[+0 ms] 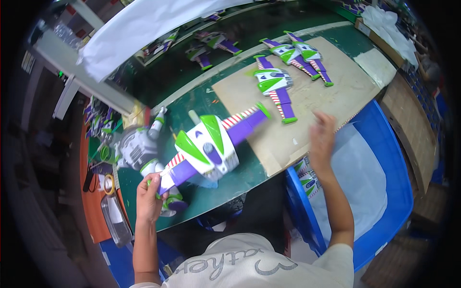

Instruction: The person tests and attaches toy wing packs onto action figures by hand, smooths components with a flat tool, and packs toy parts into a plastic bin lined with a sheet.

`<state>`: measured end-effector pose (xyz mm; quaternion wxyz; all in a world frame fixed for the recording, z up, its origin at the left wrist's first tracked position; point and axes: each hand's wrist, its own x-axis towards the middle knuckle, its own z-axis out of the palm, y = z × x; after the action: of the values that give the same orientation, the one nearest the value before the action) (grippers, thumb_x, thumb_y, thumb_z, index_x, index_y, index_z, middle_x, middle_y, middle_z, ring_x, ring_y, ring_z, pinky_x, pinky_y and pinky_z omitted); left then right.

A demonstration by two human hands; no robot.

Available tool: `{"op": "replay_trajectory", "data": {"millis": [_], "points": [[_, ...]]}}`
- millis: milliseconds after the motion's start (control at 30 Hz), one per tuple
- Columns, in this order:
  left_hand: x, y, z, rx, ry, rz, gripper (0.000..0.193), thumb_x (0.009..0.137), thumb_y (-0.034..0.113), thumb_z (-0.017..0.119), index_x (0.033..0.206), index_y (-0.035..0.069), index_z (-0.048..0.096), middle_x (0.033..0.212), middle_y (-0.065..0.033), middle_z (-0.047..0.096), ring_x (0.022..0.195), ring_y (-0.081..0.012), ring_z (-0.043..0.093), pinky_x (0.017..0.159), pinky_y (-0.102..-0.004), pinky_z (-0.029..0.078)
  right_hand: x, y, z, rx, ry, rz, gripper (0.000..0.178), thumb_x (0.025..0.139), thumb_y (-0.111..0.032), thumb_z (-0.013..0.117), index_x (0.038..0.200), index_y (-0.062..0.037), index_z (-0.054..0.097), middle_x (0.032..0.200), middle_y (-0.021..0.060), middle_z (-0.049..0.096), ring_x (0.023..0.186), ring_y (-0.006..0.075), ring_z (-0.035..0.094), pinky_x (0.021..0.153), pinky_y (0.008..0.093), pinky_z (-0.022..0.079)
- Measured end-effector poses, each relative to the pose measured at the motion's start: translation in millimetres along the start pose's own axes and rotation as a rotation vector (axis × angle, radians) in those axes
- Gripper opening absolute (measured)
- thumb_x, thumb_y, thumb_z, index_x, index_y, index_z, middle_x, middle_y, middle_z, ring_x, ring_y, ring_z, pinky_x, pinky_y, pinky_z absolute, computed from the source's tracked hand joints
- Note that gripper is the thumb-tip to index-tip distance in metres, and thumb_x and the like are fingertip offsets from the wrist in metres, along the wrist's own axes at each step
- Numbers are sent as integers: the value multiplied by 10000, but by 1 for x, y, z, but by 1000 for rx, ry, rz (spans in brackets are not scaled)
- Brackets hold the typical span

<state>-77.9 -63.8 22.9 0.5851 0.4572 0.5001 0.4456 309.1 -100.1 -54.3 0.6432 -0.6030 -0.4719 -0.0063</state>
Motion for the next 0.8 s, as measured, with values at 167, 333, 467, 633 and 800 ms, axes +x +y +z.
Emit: {"op": "replay_trajectory", "data": {"millis": [167,333,467,633,800], "points": [[-13,1,-27,-30,-46,123,299,938,340,479,850,58,521,657,-2,495,495,-58,419,421,-202,325,2,-68,98,378,-572,300,250,940,-226,466,998,-10,578,663,6,433,600,77,399,528,233,339],[3,15,-71,287,187,301,404,950,405,381,681,109,444,600,37,406,481,-25,358,396,-199,268,-10,-100,133,446,-700,307,277,920,-243,495,1011,2,587,721,51,520,680,104,504,597,268,410],[-8,24,-123,397,146,436,389,953,304,414,665,46,457,580,33,386,515,-44,348,458,-225,287,4,-175,163,215,-838,-394,526,736,-223,680,1189,-13,515,1190,166,519,1031,300,565,875,348,453],[-7,11,-113,253,236,548,339,979,295,333,790,38,446,758,-34,505,687,-90,451,622,-252,390,-26,-230,209,489,-1501,120,452,752,-227,721,1100,19,568,943,101,656,826,165,631,774,295,488],[3,-9,-74,-335,131,624,457,988,421,201,1165,27,351,1227,-160,458,1134,-218,455,982,-344,342,-63,-241,227,775,-1155,357,339,801,-149,689,1056,27,554,947,96,635,849,120,600,749,263,490]]}}
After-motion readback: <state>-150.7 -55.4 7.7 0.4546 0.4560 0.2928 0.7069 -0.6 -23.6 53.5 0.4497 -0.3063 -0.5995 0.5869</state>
